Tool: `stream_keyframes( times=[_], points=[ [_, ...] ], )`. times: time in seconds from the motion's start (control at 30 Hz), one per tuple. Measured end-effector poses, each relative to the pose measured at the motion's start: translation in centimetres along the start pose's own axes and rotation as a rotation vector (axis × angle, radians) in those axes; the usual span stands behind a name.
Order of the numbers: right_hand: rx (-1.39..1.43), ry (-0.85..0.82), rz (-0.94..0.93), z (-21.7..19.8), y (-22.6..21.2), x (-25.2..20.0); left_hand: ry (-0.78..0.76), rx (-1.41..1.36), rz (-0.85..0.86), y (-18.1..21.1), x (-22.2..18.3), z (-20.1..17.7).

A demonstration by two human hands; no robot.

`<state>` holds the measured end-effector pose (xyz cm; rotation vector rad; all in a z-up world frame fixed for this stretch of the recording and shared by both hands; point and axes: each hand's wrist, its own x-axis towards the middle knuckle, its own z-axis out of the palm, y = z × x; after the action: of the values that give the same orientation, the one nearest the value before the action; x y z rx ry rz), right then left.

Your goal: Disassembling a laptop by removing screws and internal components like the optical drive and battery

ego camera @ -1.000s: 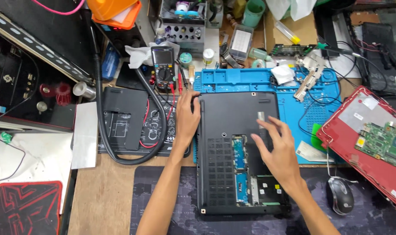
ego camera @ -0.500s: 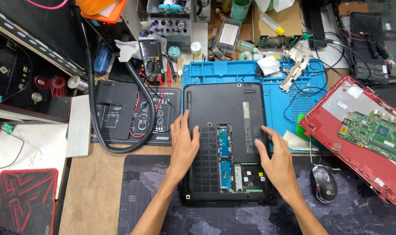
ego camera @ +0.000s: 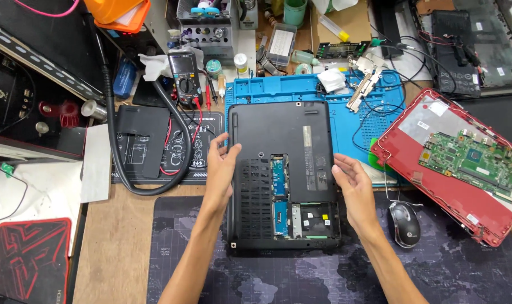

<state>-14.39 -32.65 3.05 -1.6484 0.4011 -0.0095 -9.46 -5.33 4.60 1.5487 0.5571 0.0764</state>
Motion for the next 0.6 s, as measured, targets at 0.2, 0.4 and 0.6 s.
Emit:
stream_keyframes(
  times=[0.2,0.4,0.6],
  points=[
    [0.221,-0.009,0.163,-0.8,-1.8,-1.5,-0.059,0.038,0.073,-0.5,3.0,0.0],
    [0.358,-0.049,0.275,-0.6,-3.2,-3.9,-0.141,0.145,0.218,-0.2,7.0,1.5],
    [0.531,-0.127,0.45,-0.3,-3.7,-6.8,-0.336,0.359,0.154,7.1,5.3,3.3]
  ],
)
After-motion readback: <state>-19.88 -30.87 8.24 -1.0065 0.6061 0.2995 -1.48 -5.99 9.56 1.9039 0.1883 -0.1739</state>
